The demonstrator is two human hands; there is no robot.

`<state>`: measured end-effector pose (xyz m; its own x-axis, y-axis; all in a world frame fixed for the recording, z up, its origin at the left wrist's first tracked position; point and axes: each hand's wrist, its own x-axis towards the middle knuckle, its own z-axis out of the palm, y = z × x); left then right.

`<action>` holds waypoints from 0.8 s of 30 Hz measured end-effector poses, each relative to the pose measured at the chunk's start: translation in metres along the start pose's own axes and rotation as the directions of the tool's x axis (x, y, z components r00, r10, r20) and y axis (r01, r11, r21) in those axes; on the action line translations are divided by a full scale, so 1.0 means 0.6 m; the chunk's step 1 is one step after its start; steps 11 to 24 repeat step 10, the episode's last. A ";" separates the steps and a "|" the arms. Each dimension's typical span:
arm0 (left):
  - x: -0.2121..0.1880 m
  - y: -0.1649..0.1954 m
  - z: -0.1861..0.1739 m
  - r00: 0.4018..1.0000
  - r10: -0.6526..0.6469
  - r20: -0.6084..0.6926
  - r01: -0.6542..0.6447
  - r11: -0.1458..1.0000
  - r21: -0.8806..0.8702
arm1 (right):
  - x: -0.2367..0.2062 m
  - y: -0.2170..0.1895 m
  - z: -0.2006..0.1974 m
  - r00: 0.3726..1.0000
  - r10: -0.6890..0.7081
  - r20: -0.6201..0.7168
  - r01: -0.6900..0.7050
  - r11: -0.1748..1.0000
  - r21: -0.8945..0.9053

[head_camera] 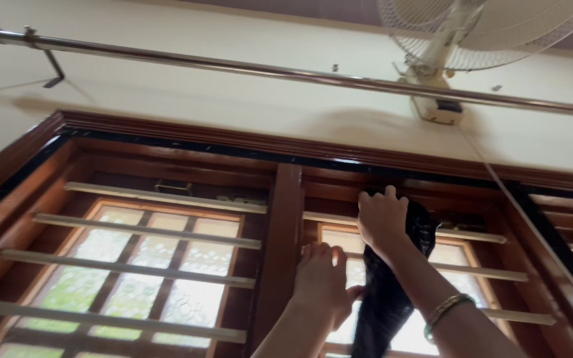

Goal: The person wipes the metal bars and wooden frame of a window using a dark cloth. They clean the horizontal bars, vertical frame, and the top frame near a curtain rod, then fold the cloth and continue wiping the window frame.

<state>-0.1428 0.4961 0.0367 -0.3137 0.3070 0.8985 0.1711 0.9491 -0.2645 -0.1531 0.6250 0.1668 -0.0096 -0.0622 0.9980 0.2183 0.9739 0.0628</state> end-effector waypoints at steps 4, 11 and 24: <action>-0.007 -0.005 -0.011 0.997 0.068 -0.025 -0.061 0.973 0.221 | 0.040 -0.075 0.012 0.970 -0.189 -0.152 0.225 0.938 0.265; -0.052 0.004 -0.062 0.996 0.039 0.076 -0.063 0.936 0.347 | 0.040 -0.066 0.029 0.909 -0.391 -0.147 0.418 0.837 0.355; -0.052 0.004 -0.062 0.996 0.039 0.076 -0.063 0.936 0.347 | 0.040 -0.066 0.029 0.909 -0.391 -0.147 0.418 0.837 0.355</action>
